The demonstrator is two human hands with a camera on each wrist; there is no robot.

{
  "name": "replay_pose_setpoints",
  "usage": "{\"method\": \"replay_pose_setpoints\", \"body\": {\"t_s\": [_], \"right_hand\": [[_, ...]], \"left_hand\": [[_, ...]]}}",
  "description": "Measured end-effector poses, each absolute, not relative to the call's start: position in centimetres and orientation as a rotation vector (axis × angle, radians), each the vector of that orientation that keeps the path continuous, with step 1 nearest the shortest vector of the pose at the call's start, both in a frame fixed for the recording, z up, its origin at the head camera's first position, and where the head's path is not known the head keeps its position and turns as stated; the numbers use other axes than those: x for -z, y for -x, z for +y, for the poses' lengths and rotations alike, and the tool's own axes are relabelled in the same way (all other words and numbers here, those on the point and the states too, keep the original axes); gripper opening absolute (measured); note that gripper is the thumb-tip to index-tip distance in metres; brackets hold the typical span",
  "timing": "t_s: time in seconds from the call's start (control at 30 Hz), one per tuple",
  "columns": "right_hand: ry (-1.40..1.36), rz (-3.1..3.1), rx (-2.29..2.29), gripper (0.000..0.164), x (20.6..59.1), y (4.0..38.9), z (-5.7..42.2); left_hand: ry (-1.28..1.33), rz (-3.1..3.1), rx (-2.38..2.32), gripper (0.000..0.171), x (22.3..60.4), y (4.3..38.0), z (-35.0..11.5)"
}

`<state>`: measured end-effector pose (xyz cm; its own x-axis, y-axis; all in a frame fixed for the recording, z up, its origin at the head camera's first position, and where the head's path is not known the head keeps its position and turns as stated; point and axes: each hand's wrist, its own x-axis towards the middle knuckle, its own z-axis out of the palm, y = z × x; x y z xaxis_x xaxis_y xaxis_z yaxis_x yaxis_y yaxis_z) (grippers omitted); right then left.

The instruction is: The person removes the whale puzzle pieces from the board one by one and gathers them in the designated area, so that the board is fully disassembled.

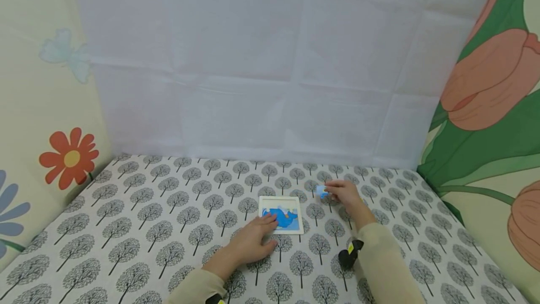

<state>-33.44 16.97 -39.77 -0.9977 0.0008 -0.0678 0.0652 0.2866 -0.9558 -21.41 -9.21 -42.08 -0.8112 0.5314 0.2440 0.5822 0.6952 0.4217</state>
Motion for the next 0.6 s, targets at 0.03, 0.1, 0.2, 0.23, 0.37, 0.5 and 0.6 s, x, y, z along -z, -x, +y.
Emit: {"method": "replay_pose_setpoints", "body": {"t_s": [0.03,0.1,0.2,0.23,0.37,0.5,0.6], "right_hand": [[-0.072,2.478,1.847,0.024,39.8,33.5,17.0],[-0.076,2.477,1.852,0.023,39.9,33.5,17.0],[-0.056,2.485,1.831,0.022,40.1,33.6,17.0],[-0.051,2.489,1.822,0.022,40.1,33.6,17.0],[-0.058,2.513,1.765,0.021,40.6,34.0,17.1],[-0.038,2.521,1.76,0.018,41.4,34.5,17.4],[0.036,2.509,1.786,0.014,41.9,34.7,17.7]], "left_hand": [[0.921,-2.797,0.749,0.047,42.1,21.4,-9.2],[0.922,-2.797,0.747,0.047,42.1,21.4,-9.2],[0.92,-2.798,0.745,0.047,42.1,21.4,-9.2],[0.921,-2.797,0.744,0.047,42.1,21.4,-9.2],[0.923,-2.802,0.745,0.047,42.2,21.5,-9.2],[0.924,-2.802,0.749,0.047,42.2,21.5,-9.2],[0.924,-2.797,0.75,0.047,42.2,21.5,-9.2]]}}
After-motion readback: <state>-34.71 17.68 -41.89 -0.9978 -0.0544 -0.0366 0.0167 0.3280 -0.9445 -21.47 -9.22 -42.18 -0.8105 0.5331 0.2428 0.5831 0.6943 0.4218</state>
